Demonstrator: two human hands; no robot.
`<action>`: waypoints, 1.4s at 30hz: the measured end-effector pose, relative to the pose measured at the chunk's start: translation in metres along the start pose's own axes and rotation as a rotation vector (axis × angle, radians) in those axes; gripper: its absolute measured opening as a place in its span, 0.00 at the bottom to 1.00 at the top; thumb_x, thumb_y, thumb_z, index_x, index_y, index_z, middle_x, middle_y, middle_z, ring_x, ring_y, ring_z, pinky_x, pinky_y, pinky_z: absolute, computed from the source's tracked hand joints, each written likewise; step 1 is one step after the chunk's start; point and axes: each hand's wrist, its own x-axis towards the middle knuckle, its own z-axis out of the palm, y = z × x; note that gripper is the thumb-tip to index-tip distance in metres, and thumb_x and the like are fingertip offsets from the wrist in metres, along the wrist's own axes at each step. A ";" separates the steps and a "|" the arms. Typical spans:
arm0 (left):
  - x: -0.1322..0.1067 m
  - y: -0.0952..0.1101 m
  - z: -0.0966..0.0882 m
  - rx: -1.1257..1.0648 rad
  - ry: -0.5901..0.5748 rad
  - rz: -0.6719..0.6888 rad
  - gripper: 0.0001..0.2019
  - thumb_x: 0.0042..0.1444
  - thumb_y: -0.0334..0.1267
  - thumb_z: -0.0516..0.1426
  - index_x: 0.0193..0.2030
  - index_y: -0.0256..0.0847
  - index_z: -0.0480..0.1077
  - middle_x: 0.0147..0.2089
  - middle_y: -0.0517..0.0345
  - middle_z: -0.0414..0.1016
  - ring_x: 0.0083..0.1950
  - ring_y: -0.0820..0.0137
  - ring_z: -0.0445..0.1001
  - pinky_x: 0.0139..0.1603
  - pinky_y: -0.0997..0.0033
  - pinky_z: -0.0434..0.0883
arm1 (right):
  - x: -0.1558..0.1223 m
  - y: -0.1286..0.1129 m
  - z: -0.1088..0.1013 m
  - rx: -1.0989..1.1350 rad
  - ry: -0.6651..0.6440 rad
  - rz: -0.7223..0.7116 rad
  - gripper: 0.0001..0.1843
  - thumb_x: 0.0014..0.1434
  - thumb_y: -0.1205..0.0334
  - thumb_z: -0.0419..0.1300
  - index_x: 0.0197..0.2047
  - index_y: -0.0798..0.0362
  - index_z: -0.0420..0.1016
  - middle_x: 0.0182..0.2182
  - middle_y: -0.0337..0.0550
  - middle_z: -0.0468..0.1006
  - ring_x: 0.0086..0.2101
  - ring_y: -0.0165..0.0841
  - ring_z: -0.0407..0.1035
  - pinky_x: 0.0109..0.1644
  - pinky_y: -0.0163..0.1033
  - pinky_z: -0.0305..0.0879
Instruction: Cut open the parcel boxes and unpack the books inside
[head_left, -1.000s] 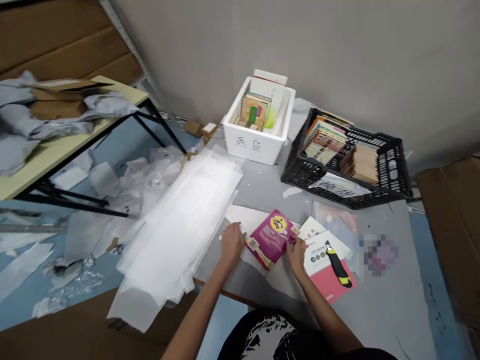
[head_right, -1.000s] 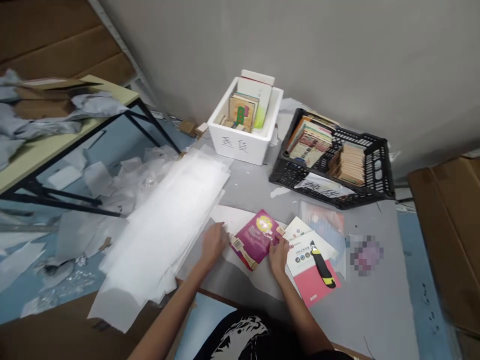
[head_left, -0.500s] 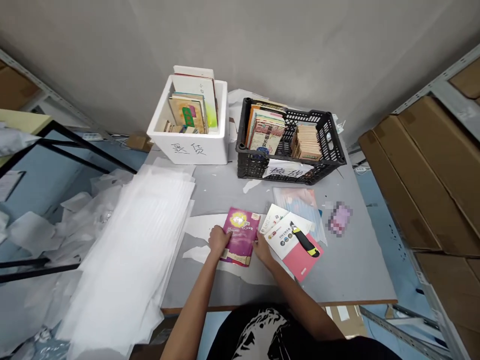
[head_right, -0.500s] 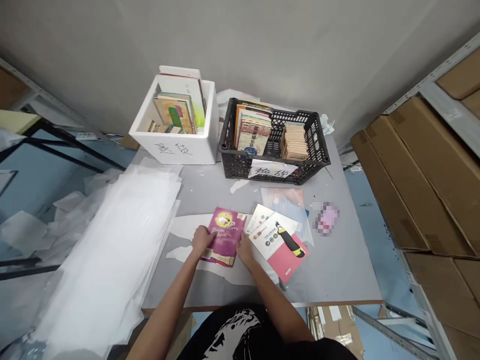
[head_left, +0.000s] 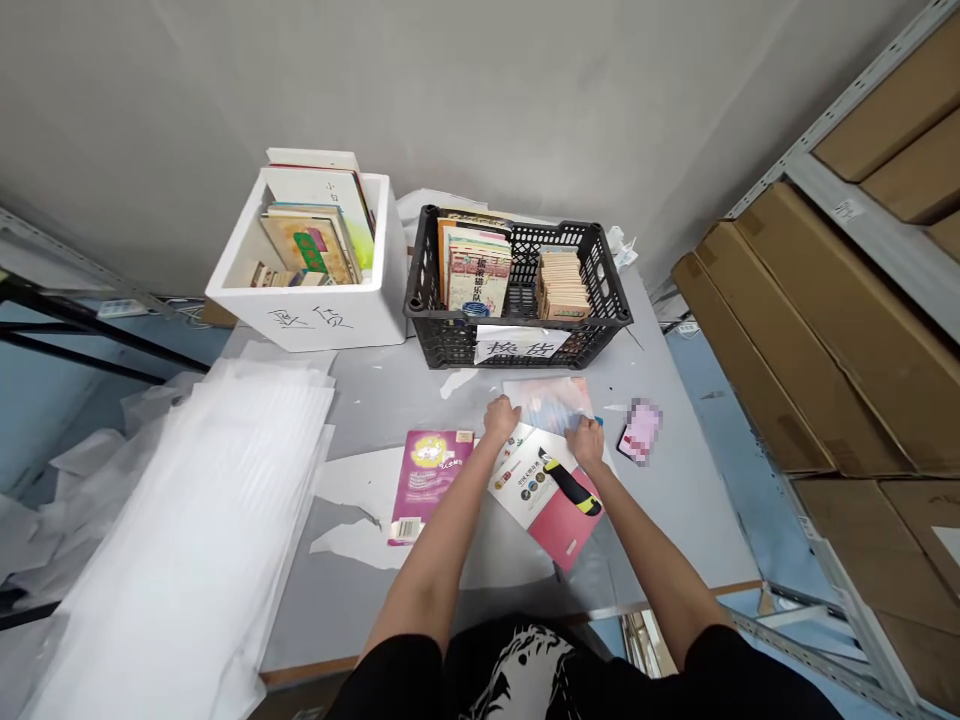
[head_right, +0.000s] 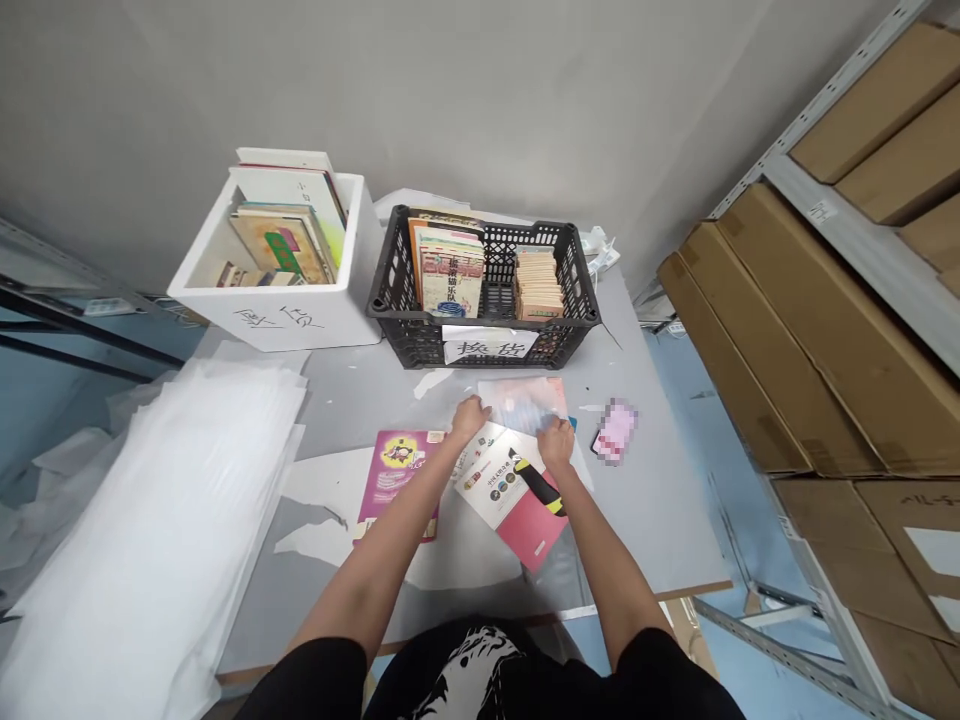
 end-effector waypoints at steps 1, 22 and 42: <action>0.007 0.007 0.005 -0.006 -0.022 -0.042 0.17 0.51 0.43 0.59 0.45 0.35 0.71 0.48 0.38 0.76 0.51 0.56 0.74 0.46 0.63 0.67 | 0.007 0.001 0.000 0.006 -0.007 0.013 0.23 0.55 0.64 0.56 0.53 0.67 0.68 0.50 0.68 0.68 0.52 0.50 0.61 0.56 0.48 0.54; 0.006 0.034 -0.055 -0.807 0.303 0.042 0.10 0.52 0.42 0.54 0.27 0.38 0.66 0.25 0.59 0.71 0.29 0.72 0.69 0.34 0.74 0.65 | 0.048 -0.083 -0.093 0.924 -0.120 -0.404 0.10 0.51 0.52 0.52 0.31 0.49 0.60 0.29 0.35 0.67 0.33 0.31 0.61 0.39 0.34 0.58; -0.244 -0.169 -0.269 -0.741 0.801 0.310 0.14 0.48 0.43 0.59 0.39 0.43 0.63 0.40 0.58 0.67 0.38 0.74 0.68 0.32 0.79 0.65 | -0.172 -0.246 -0.077 1.261 -1.660 -0.436 0.22 0.45 0.43 0.65 0.33 0.50 0.67 0.36 0.40 0.76 0.38 0.36 0.71 0.43 0.42 0.67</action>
